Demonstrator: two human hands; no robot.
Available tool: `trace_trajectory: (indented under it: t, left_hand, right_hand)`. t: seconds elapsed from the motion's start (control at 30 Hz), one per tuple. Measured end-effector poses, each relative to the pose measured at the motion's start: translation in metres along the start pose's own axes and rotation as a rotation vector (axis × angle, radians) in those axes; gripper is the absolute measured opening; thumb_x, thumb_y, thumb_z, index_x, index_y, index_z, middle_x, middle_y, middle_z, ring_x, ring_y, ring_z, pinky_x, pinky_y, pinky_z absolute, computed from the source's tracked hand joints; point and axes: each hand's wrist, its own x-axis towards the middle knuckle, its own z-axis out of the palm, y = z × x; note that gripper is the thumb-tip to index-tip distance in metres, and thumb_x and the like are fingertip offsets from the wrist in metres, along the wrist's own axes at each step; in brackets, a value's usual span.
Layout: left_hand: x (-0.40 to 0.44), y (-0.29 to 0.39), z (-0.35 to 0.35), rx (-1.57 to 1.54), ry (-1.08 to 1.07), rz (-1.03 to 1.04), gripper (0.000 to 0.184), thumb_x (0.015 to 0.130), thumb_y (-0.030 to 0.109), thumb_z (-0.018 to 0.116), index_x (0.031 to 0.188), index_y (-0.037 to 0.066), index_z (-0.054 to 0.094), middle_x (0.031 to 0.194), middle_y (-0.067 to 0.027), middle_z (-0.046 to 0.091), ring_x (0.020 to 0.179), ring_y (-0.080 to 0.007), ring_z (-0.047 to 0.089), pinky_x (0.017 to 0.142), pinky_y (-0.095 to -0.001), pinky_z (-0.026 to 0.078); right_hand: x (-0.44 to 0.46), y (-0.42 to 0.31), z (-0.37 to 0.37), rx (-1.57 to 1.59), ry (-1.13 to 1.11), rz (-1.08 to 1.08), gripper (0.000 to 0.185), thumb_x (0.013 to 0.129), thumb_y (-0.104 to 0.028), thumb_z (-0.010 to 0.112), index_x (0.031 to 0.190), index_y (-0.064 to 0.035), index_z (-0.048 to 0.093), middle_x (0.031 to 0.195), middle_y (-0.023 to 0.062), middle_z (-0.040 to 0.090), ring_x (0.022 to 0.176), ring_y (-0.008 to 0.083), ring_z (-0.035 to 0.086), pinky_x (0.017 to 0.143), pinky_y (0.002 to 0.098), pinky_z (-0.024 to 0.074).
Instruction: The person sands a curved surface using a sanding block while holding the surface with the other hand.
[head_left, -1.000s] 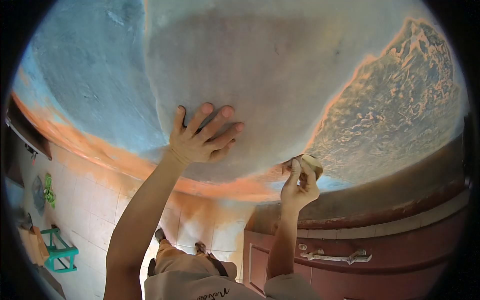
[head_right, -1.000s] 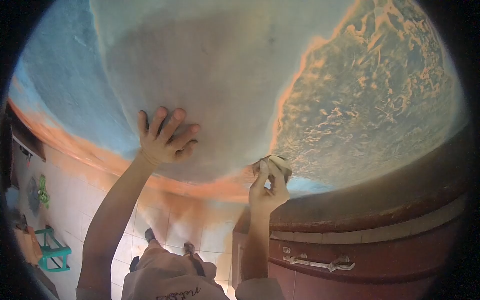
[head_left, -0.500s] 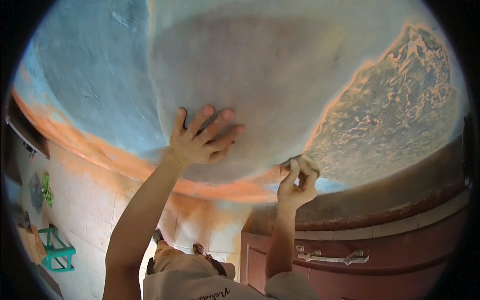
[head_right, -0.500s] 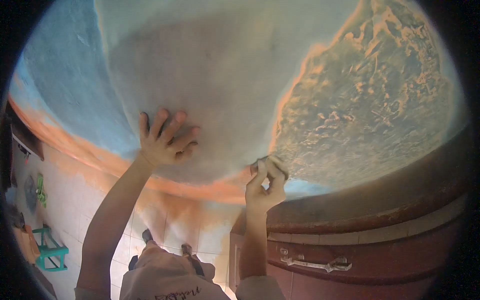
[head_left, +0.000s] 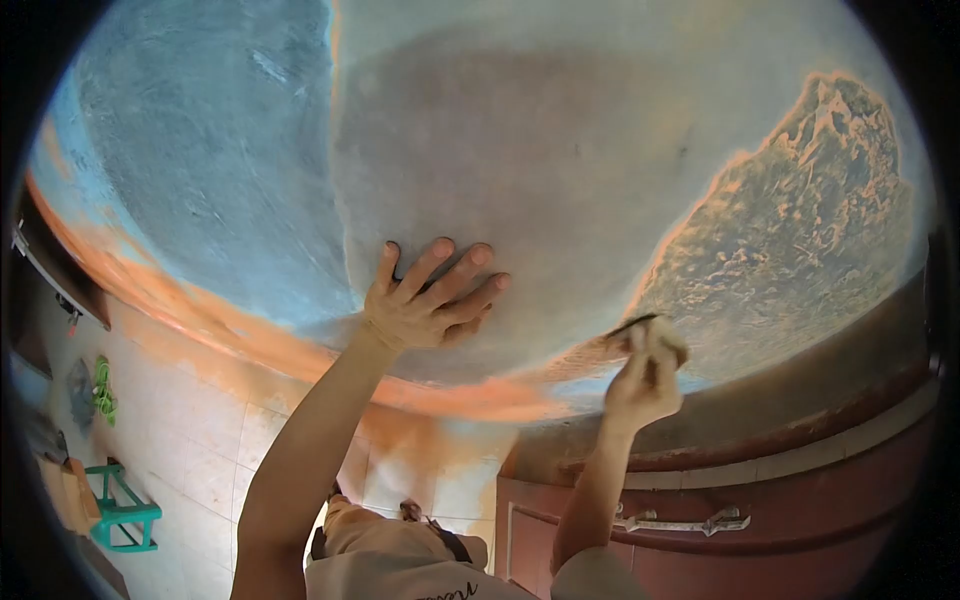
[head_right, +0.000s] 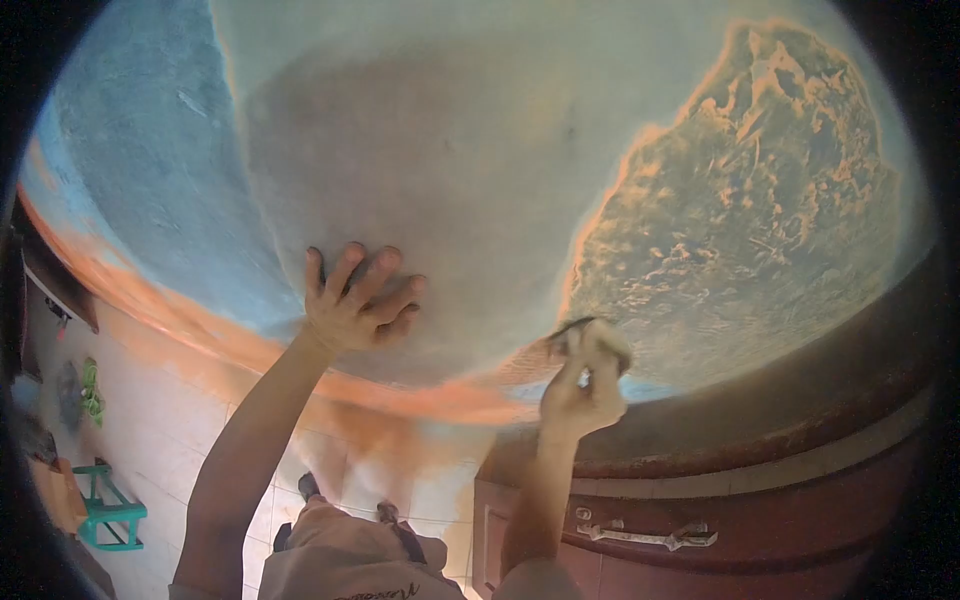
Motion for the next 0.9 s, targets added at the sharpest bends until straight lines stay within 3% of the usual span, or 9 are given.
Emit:
trace_trajectory:
  t: [0.1,0.2,0.23,0.33,0.43,0.57,0.7,0.77,0.9]
  left_hand:
    - [-0.001,-0.001,0.002,0.014,0.006,0.013,0.042,0.086,0.039,0.044,0.127,0.037,0.053,0.139,0.0056,0.048,0.137,-0.0212,0.032,0.115,-0.052,0.013]
    - [0.0,-0.002,0.002,-0.031,0.03,0.014,0.043,0.085,0.038,0.047,0.127,0.036,0.053,0.139,0.0054,0.047,0.137,-0.0213,0.033,0.115,-0.052,0.013]
    - [-0.001,-0.003,0.0,-0.025,0.021,0.009,0.043,0.085,0.038,0.047,0.127,0.036,0.053,0.139,0.0054,0.047,0.137,-0.0213,0.033,0.115,-0.052,0.013]
    - [-0.001,0.0,0.001,-0.01,-0.002,0.002,0.044,0.084,0.038,0.046,0.128,0.037,0.051,0.141,0.0052,0.046,0.137,-0.0218,0.032,0.115,-0.0526,0.012]
    - [-0.002,-0.002,0.004,0.017,0.027,0.02,0.045,0.084,0.038,0.044,0.129,0.036,0.05,0.142,0.0046,0.044,0.137,-0.0224,0.031,0.115,-0.0528,0.012]
    - [-0.003,-0.002,0.003,0.013,0.006,0.026,0.045,0.085,0.037,0.042,0.13,0.036,0.049,0.142,0.0051,0.044,0.138,-0.0214,0.031,0.115,-0.0527,0.011]
    - [-0.004,-0.002,0.002,0.019,0.008,0.028,0.045,0.086,0.036,0.041,0.129,0.037,0.05,0.142,0.0057,0.045,0.138,-0.0207,0.031,0.115,-0.0528,0.012]
    - [-0.003,-0.002,0.003,0.018,0.007,0.022,0.044,0.086,0.037,0.041,0.129,0.037,0.05,0.142,0.0062,0.045,0.138,-0.0205,0.031,0.115,-0.0525,0.012]
    - [-0.004,-0.001,0.003,0.019,0.011,0.014,0.043,0.086,0.04,0.042,0.128,0.038,0.051,0.141,0.0071,0.045,0.137,-0.0201,0.031,0.116,-0.0515,0.012]
  right_hand:
    - [0.022,-0.007,-0.002,-0.032,0.044,-0.013,0.007,0.084,0.006,0.064,0.088,0.0011,0.068,0.087,0.0094,0.067,0.069,0.0141,0.059,0.066,0.025,0.0481]
    - [0.019,-0.009,0.002,0.398,0.029,0.136,0.014,0.083,0.006,0.063,0.098,0.0036,0.065,0.094,0.0138,0.064,0.07,0.0166,0.059,0.065,0.0276,0.049]
    - [0.02,-0.008,0.002,0.402,0.019,0.142,0.014,0.083,0.006,0.063,0.098,0.0036,0.065,0.094,0.0138,0.064,0.07,0.0166,0.059,0.065,0.0276,0.049]
    - [0.023,-0.009,-0.004,-0.026,-0.081,-0.074,0.012,0.086,0.003,0.061,0.097,0.003,0.066,0.09,0.0128,0.067,0.077,0.0214,0.063,0.072,0.0294,0.0505]
    - [0.017,-0.015,-0.001,-0.033,-0.069,-0.093,0.013,0.086,0.002,0.061,0.098,0.0019,0.067,0.089,0.0131,0.068,0.087,0.0227,0.064,0.075,0.0291,0.0497]
    - [0.01,-0.009,0.003,0.344,-0.008,0.201,0.015,0.083,0.006,0.063,0.097,0.0009,0.068,0.091,0.0112,0.068,0.088,0.0209,0.063,0.075,0.0274,0.0495]
    - [0.018,-0.013,0.003,0.237,-0.044,0.156,0.016,0.081,0.007,0.065,0.096,0.0015,0.068,0.092,0.0114,0.068,0.087,0.0199,0.062,0.075,0.0275,0.0492]
    - [0.015,-0.009,0.005,0.135,-0.027,-0.003,0.015,0.081,0.006,0.067,0.095,0.0013,0.068,0.093,0.0124,0.067,0.087,0.0186,0.06,0.07,0.025,0.0489]
    - [0.007,0.001,0.013,0.147,0.037,0.035,0.015,0.081,0.005,0.067,0.095,0.0008,0.068,0.091,0.0127,0.067,0.088,0.0181,0.059,0.064,0.0227,0.0482]
